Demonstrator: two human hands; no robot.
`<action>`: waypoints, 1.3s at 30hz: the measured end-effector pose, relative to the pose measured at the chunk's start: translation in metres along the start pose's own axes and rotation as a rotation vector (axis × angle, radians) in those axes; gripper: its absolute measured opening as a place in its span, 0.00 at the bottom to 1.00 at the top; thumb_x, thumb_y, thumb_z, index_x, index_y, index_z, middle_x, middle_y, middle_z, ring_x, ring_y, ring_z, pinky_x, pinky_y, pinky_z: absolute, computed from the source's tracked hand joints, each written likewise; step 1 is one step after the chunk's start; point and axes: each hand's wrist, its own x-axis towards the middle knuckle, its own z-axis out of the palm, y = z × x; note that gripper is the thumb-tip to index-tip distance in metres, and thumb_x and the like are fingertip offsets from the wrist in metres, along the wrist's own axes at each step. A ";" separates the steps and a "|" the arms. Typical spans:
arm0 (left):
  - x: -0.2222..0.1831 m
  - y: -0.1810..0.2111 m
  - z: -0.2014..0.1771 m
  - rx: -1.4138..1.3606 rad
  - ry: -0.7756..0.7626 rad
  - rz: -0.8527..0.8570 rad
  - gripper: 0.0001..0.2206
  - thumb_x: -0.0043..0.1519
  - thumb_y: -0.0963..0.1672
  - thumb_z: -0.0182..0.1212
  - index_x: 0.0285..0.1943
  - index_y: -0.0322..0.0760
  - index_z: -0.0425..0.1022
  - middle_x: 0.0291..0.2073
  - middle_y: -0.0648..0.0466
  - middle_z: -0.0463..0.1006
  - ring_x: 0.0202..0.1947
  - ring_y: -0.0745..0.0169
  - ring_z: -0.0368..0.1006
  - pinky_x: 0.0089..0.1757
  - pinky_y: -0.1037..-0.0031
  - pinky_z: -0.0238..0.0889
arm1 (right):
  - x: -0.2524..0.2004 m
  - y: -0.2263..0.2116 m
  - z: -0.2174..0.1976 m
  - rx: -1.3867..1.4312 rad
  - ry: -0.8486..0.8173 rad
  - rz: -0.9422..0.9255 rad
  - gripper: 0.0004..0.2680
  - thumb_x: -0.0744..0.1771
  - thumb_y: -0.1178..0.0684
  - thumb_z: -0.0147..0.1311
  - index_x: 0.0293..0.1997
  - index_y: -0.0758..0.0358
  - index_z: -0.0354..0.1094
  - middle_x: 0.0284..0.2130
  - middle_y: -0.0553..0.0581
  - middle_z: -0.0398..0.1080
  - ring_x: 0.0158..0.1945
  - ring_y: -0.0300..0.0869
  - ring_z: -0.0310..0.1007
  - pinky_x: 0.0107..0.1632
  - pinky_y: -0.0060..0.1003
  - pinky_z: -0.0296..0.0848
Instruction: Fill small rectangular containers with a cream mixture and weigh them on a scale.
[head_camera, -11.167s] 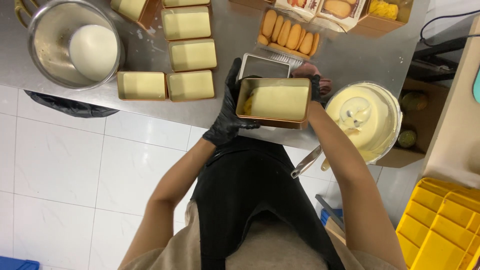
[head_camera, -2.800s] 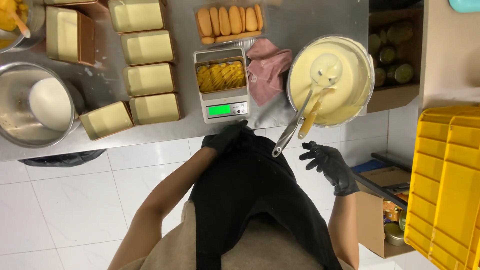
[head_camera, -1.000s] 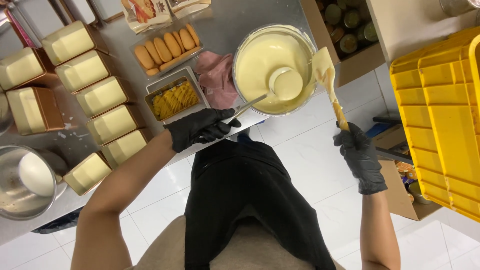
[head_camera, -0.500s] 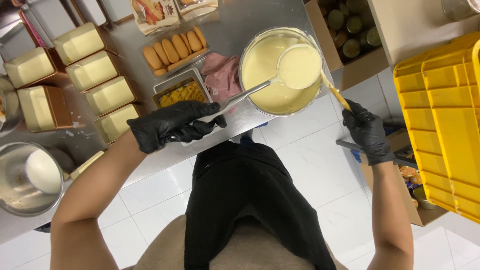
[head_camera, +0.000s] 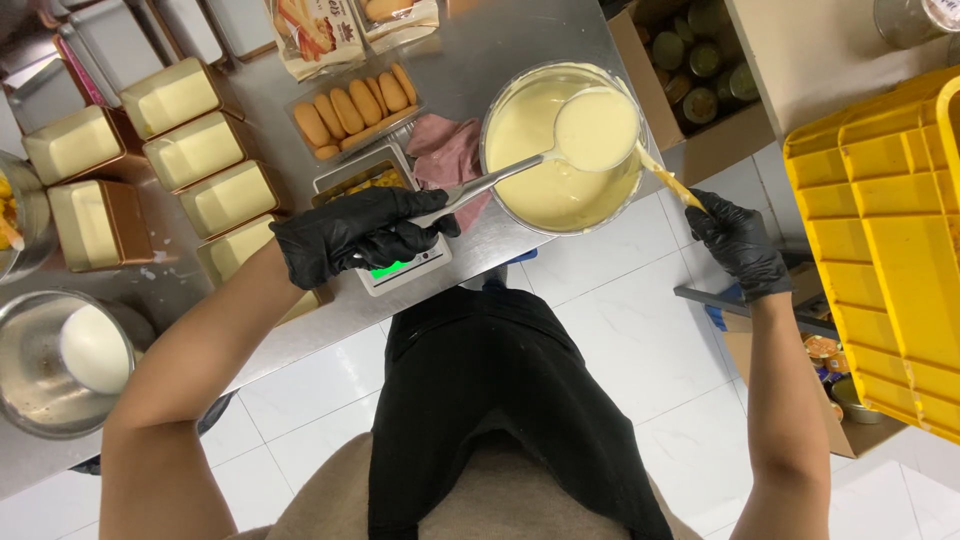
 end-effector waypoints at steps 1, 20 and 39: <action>0.000 0.001 0.000 -0.005 -0.008 0.000 0.22 0.68 0.54 0.48 0.52 0.36 0.78 0.16 0.67 0.56 0.10 0.80 0.45 0.14 0.82 0.36 | 0.000 0.001 0.000 -0.014 -0.012 -0.008 0.13 0.70 0.57 0.57 0.62 0.64 0.71 0.30 0.47 0.69 0.34 0.31 0.63 0.41 0.28 0.67; 0.022 0.002 0.030 -0.043 0.026 0.126 0.20 0.66 0.54 0.56 0.49 0.35 0.80 0.18 0.66 0.59 0.14 0.80 0.51 0.18 0.84 0.46 | -0.054 -0.008 0.021 0.113 -0.007 0.188 0.15 0.67 0.60 0.60 0.61 0.60 0.73 0.37 0.48 0.74 0.37 0.30 0.69 0.41 0.31 0.74; 0.025 -0.001 0.018 -0.132 0.153 0.076 0.19 0.65 0.53 0.58 0.49 0.34 0.79 0.21 0.64 0.67 0.15 0.80 0.53 0.19 0.85 0.45 | -0.145 -0.036 -0.019 -1.445 0.284 -0.302 0.21 0.69 0.55 0.59 0.73 0.55 0.65 0.26 0.54 0.68 0.24 0.43 0.66 0.27 0.39 0.66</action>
